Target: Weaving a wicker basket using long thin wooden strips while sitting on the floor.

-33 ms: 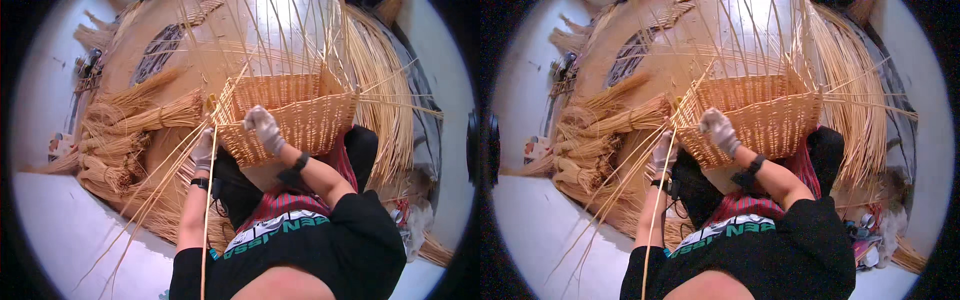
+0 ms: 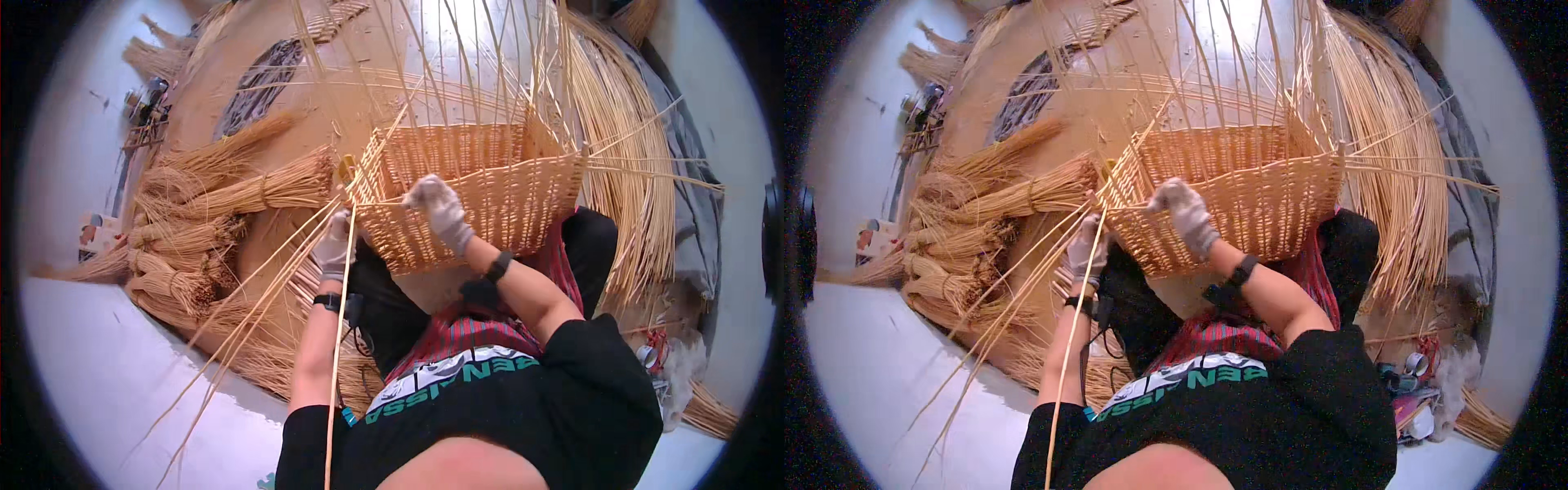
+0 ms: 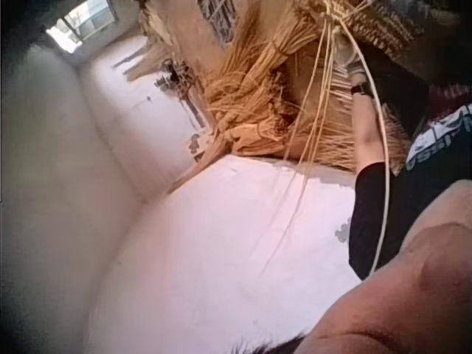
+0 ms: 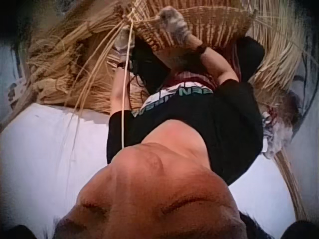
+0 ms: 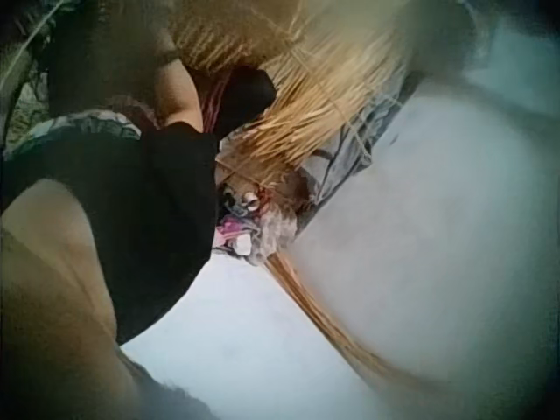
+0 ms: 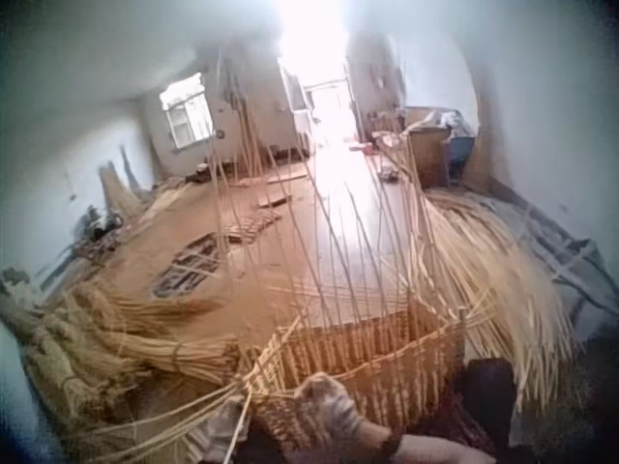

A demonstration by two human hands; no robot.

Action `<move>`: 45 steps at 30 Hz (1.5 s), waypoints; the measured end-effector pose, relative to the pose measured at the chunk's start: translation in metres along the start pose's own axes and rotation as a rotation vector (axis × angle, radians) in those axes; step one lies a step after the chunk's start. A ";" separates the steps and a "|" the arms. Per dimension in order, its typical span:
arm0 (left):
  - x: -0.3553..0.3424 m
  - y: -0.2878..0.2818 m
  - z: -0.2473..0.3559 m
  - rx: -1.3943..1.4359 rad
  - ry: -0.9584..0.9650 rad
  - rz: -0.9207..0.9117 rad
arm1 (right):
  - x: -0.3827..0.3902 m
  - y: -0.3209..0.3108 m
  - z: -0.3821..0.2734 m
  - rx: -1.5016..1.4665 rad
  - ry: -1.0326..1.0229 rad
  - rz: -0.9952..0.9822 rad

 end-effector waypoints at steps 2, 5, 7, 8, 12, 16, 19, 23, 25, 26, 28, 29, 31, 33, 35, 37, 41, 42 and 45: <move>0.004 -0.015 0.033 0.095 0.019 0.143 | 0.000 -0.040 0.002 0.080 0.228 0.281; -0.015 -0.016 0.082 0.150 0.256 0.220 | -0.004 -0.091 0.022 -0.036 0.294 0.334; -0.043 0.002 0.087 0.178 0.136 0.137 | 0.002 -0.106 0.035 0.005 0.264 0.296; -0.059 0.018 0.073 0.439 -0.069 -0.016 | 0.002 -0.102 0.033 0.000 0.157 0.247; -0.081 0.051 0.055 0.880 -0.448 -0.254 | -0.022 -0.044 -0.011 0.270 -0.036 0.415; -0.073 0.056 0.052 0.836 -0.579 -0.088 | -0.078 0.066 -0.076 0.973 -0.609 0.127; -0.067 0.061 0.054 0.970 -0.573 0.014 | -0.091 0.046 -0.056 0.639 -0.253 0.017; -0.069 0.070 0.050 1.012 -0.617 -0.030 | -0.038 -0.054 -0.010 -0.077 -0.034 0.034; -0.082 0.053 0.056 0.621 -0.254 0.085 | -0.019 -0.068 0.004 -0.191 0.056 -0.068; -0.080 0.058 0.054 0.632 -0.424 0.011 | -0.012 -0.068 0.004 -0.097 0.030 -0.048; -0.074 0.061 0.057 0.657 -0.636 -0.103 | -0.008 -0.055 -0.004 0.014 0.001 -0.025; -0.075 0.053 0.058 0.528 -0.646 -0.053 | -0.006 -0.044 -0.014 0.250 -0.123 0.010; -0.077 0.042 0.066 0.384 -0.646 -0.018 | -0.004 -0.034 -0.029 0.505 -0.251 0.030; -0.079 0.033 0.075 0.322 -0.673 -0.037 | -0.002 -0.046 -0.027 0.248 0.001 -0.084; -0.089 0.018 0.091 0.197 -0.481 0.111 | 0.003 -0.089 -0.033 0.252 0.083 0.130; -0.099 0.001 0.112 0.295 -0.201 0.557 | 0.012 -0.135 -0.036 -0.005 0.104 0.393; -0.117 0.060 0.129 0.517 -0.304 -0.310 | -0.016 -0.121 -0.065 0.293 -0.039 0.362; -0.119 0.064 0.130 0.514 -0.304 -0.292 | -0.029 -0.097 -0.078 0.371 -0.151 0.274; -0.110 0.071 0.127 0.423 -0.357 -0.213 | -0.075 -0.022 -0.109 1.088 -0.500 0.055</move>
Point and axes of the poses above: each hand's wrist, its own x-axis away from the middle knuckle, its own y-axis out of the palm, z = x × y, the point moved 5 cm from there along -x, towards the middle knuckle, and after that the axes turned 14 degrees about y, right-handed, at the moved point
